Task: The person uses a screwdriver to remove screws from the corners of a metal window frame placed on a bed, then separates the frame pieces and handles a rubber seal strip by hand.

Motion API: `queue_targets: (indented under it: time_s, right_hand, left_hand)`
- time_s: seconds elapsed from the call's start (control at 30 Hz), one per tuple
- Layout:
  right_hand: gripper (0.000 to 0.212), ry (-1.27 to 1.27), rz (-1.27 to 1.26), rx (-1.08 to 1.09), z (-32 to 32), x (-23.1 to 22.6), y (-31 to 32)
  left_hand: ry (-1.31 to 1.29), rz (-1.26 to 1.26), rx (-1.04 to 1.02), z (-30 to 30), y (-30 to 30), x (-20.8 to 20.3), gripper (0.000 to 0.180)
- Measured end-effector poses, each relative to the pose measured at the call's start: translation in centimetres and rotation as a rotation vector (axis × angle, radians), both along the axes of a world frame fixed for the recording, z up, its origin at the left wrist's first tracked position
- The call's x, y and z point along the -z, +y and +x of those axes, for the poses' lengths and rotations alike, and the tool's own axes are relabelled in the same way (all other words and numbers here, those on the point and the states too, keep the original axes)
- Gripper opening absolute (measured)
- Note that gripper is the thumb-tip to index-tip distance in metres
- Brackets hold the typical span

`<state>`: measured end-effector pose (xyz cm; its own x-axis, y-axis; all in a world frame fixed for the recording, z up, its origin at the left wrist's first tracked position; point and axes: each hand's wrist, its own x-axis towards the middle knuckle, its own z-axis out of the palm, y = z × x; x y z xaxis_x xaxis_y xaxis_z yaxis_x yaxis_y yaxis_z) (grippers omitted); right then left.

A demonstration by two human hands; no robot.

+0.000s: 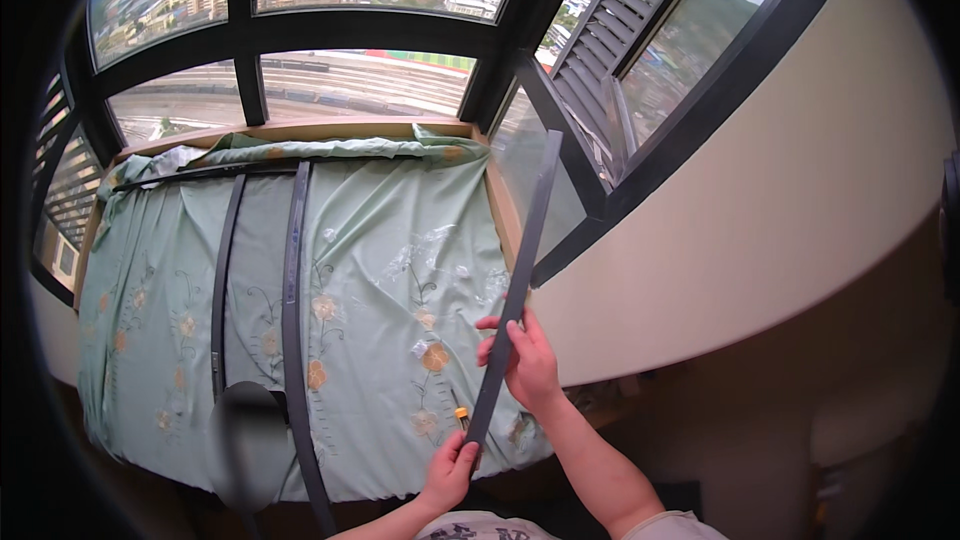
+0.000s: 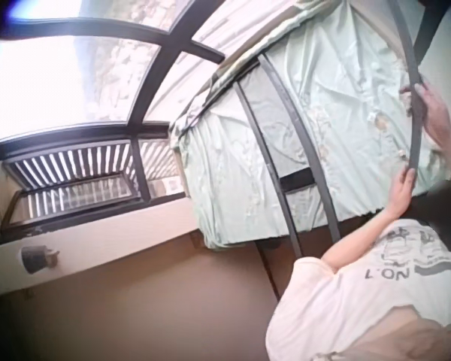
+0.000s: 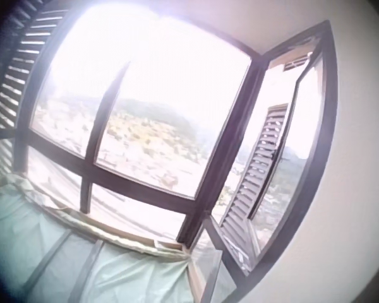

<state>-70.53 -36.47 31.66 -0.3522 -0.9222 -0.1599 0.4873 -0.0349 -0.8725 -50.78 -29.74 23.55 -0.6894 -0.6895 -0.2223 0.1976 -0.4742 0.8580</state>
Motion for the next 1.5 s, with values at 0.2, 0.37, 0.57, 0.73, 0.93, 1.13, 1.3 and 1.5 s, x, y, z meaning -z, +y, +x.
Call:
queue_targets:
  time_s: [0.2, 0.37, 0.57, 0.73, 0.93, 1.13, 1.3, 1.5]
  right_hand:
    - [0.024, 0.096, 0.001, 0.231, -2.1, 2.0, 0.3]
    - [0.028, 0.171, 0.037, 0.241, -2.6, 2.6, 1.4]
    - [0.033, 0.135, 0.053, 0.160, -5.3, 1.4, 4.2]
    - [0.034, -0.265, -0.054, 0.024, -6.2, 1.5, 6.0]
    - [0.033, -0.435, -0.026, 0.087, -6.0, 3.9, 6.5]
    - [0.023, -0.148, 0.210, 0.060, -7.3, 6.2, 7.8]
    - [0.019, -0.024, 0.305, 0.134, -6.7, 7.6, 8.2]
    - [0.040, 0.037, 0.320, 0.182, -7.4, 9.7, 9.5]
  left_hand:
    - [-0.016, -0.050, 0.082, -1.2, 2.3, 1.7, 0.026]
    - [0.064, -0.032, 0.178, -2.3, 3.9, 2.7, 0.025]
    - [0.152, 0.098, 0.453, -4.0, 4.7, -0.4, 0.022]
    - [0.097, 0.047, 0.539, -4.2, 5.3, -3.3, 0.020]
    - [0.037, 0.102, 0.562, -4.6, 5.2, -5.8, 0.022]
    - [0.217, 0.439, 0.603, -5.0, 5.6, -3.7, 0.022]
    - [0.187, 0.397, 0.691, -5.7, 6.7, -0.7, 0.022]
    - [0.184, 0.544, 0.739, -6.6, 7.6, 0.6, 0.029]
